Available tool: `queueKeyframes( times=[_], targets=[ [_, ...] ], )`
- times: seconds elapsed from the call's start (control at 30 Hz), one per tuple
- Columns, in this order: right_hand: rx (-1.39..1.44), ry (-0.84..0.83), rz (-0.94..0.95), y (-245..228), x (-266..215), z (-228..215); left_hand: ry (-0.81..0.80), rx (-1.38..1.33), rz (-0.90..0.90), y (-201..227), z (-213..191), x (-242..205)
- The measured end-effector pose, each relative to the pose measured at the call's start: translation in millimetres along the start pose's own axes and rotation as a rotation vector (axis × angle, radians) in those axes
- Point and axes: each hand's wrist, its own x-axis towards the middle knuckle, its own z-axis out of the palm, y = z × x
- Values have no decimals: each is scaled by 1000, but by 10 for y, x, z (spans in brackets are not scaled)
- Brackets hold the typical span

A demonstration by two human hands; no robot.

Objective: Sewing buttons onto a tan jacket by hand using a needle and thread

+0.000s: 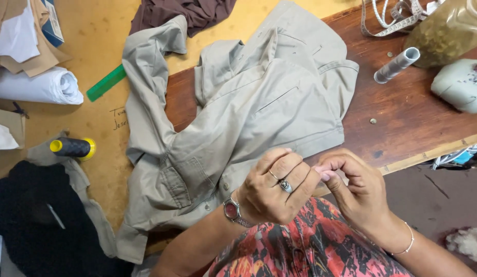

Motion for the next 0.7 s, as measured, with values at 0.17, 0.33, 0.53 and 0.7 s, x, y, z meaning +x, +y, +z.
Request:
queueKeyframes(
  times=[0.17,0.33,0.53,0.7],
  targets=[
    [133,-73,157,177,52,6,135,-6,-86,-68,229,-62],
    [574,-62,141,153,302,-56,2,-460,-677,-247,499,-345],
    [755,-53,263,433,445,-38,46,-161,-566,-271,629,-332],
    [379,19,158,344,418,-48,26,173,-260,-283,528,-205]
  ],
)
